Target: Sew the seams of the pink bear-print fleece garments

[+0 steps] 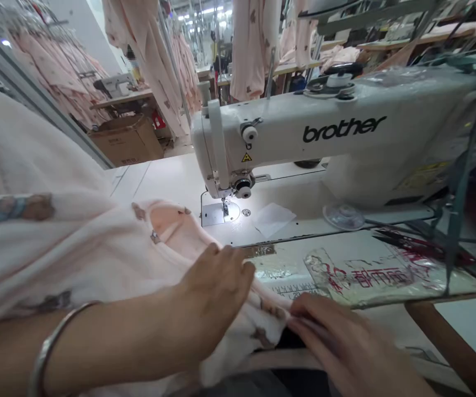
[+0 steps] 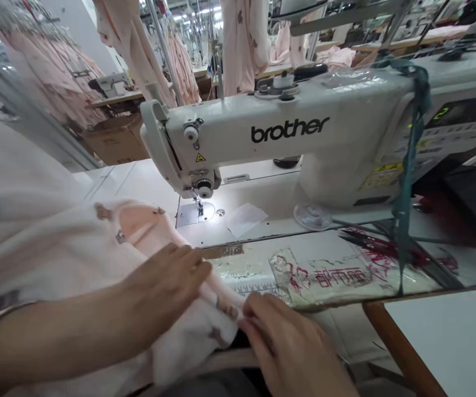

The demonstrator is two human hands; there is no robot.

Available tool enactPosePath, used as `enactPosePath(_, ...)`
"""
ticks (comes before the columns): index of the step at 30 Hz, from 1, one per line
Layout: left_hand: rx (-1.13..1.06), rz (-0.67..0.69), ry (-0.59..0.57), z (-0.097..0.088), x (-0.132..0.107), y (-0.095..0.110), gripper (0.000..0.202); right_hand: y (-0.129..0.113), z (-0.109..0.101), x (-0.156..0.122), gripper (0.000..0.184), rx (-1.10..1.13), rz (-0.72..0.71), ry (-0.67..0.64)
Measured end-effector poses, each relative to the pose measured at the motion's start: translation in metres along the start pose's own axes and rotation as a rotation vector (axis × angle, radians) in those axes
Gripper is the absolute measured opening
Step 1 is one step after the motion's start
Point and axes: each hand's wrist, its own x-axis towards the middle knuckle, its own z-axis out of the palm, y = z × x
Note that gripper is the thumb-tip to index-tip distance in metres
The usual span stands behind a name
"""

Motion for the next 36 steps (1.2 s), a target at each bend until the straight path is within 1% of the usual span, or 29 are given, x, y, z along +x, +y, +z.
enactPosePath(2,-0.080,0.063,0.073,0.012,0.013,0.004,0.027,0.004,0.004,0.011,0.017,-0.055,0.027,-0.016)
enactPosePath(4,-0.211,0.104,0.109,0.021,0.024,-0.002,0.027,0.003,0.006,0.022,0.017,-0.068,0.036,-0.025)
enactPosePath(7,-0.374,0.138,0.061,0.027,0.028,-0.024,0.026,-0.005,0.002,0.038,0.015,-0.010,-0.018,-0.025)
enactPosePath(8,-0.441,0.122,0.038,0.027,0.026,-0.032,0.025,-0.008,0.000,0.044,0.013,0.021,-0.036,-0.025)
enactPosePath(10,-0.590,0.033,-0.010,0.024,0.020,-0.047,0.026,-0.016,-0.007,0.059,0.009,0.084,-0.038,-0.053)
enactPosePath(12,-0.724,-0.070,-0.051,0.020,0.016,-0.056,0.027,-0.021,-0.014,0.077,0.006,0.151,-0.011,-0.123)
enactPosePath(14,-0.819,-0.130,-0.068,0.017,0.014,-0.061,0.027,-0.023,-0.020,0.093,0.008,0.227,0.018,-0.217)
enactPosePath(17,-0.895,-0.169,-0.086,0.014,0.014,-0.062,0.032,-0.022,-0.028,0.108,0.011,0.330,0.031,-0.349)
enactPosePath(20,-0.907,-0.199,-0.104,0.011,0.014,-0.060,0.034,-0.021,-0.030,0.112,0.011,0.367,0.037,-0.371)
enactPosePath(24,-0.854,-0.217,-0.107,0.007,0.012,-0.057,0.031,-0.025,-0.030,0.109,0.009,0.345,0.029,-0.343)
enactPosePath(27,-0.882,-0.237,-0.096,0.007,0.012,-0.056,0.031,-0.026,-0.030,0.107,0.008,0.326,0.011,-0.315)
enactPosePath(30,-0.928,-0.274,-0.111,0.009,0.013,-0.053,0.033,-0.025,-0.030,0.104,0.009,0.320,0.003,-0.290)
enactPosePath(32,-0.934,-0.293,-0.074,0.010,0.013,-0.050,0.031,-0.024,-0.030,0.101,0.008,0.321,-0.001,-0.286)
enactPosePath(34,-0.924,-0.307,-0.014,0.010,0.013,-0.046,0.027,-0.022,-0.031,0.098,0.002,0.344,0.014,-0.290)
enactPosePath(36,-0.915,-0.305,0.037,0.009,0.013,-0.043,0.024,-0.022,-0.033,0.095,0.015,0.363,0.045,-0.307)
